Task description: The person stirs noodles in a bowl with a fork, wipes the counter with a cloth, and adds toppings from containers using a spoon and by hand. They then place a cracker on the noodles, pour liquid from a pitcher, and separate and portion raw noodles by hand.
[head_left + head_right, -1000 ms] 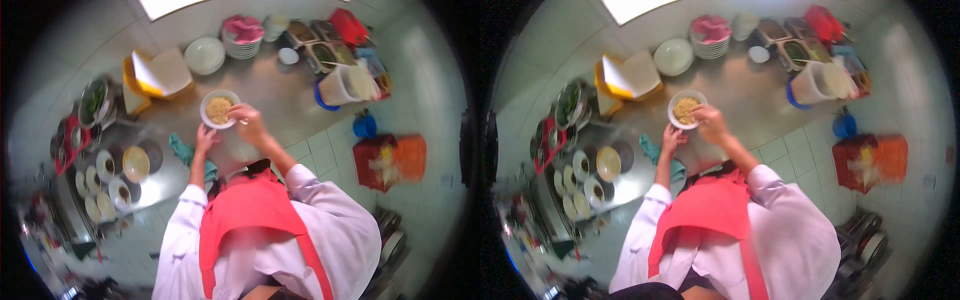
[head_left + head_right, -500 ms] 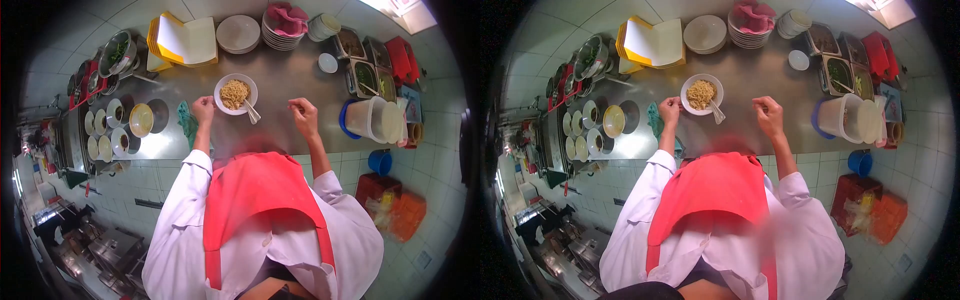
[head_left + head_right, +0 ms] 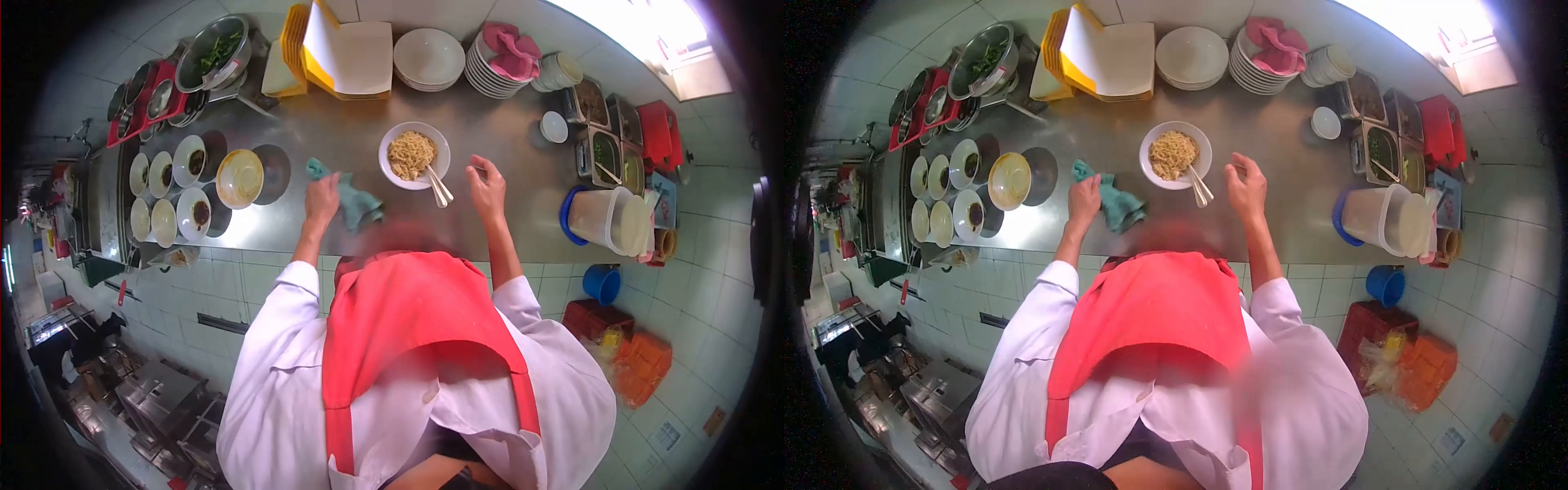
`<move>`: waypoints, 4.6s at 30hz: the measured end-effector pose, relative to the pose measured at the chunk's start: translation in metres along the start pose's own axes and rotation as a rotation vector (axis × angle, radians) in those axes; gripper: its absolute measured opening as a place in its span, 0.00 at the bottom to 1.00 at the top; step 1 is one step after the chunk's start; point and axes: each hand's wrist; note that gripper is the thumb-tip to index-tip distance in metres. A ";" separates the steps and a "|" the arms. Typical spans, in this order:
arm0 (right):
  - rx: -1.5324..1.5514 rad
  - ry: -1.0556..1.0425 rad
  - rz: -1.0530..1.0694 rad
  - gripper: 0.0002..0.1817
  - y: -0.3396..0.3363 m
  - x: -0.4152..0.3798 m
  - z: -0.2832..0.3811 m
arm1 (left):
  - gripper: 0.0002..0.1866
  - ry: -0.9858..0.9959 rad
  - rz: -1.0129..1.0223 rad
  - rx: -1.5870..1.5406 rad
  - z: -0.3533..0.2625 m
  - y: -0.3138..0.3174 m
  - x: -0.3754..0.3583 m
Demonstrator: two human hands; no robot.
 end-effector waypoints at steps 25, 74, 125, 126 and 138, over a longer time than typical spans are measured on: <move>0.379 0.534 -0.121 0.16 0.057 0.017 -0.015 | 0.08 0.014 -0.067 -0.054 0.070 0.006 -0.001; -0.647 -0.017 0.117 0.17 -0.306 0.352 -0.223 | 0.20 -0.309 0.395 -1.186 -0.163 0.267 0.020; -0.247 -0.248 -0.038 0.06 -0.119 0.078 -0.089 | 0.22 -0.360 0.351 -1.107 -0.239 0.203 0.031; -0.115 -0.100 -0.030 0.07 -0.121 0.078 -0.088 | 0.22 -0.358 0.355 -1.107 -0.240 0.204 0.038; -0.148 0.127 -0.429 0.12 -0.264 0.197 -0.074 | 0.18 -0.258 0.516 -1.144 -0.187 0.273 0.068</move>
Point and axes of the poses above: each hand's wrist, its own x-axis towards the middle knuckle, its own y-axis out of the palm, z = x × y, and after that the axes turned 1 degree about -x, right-handed
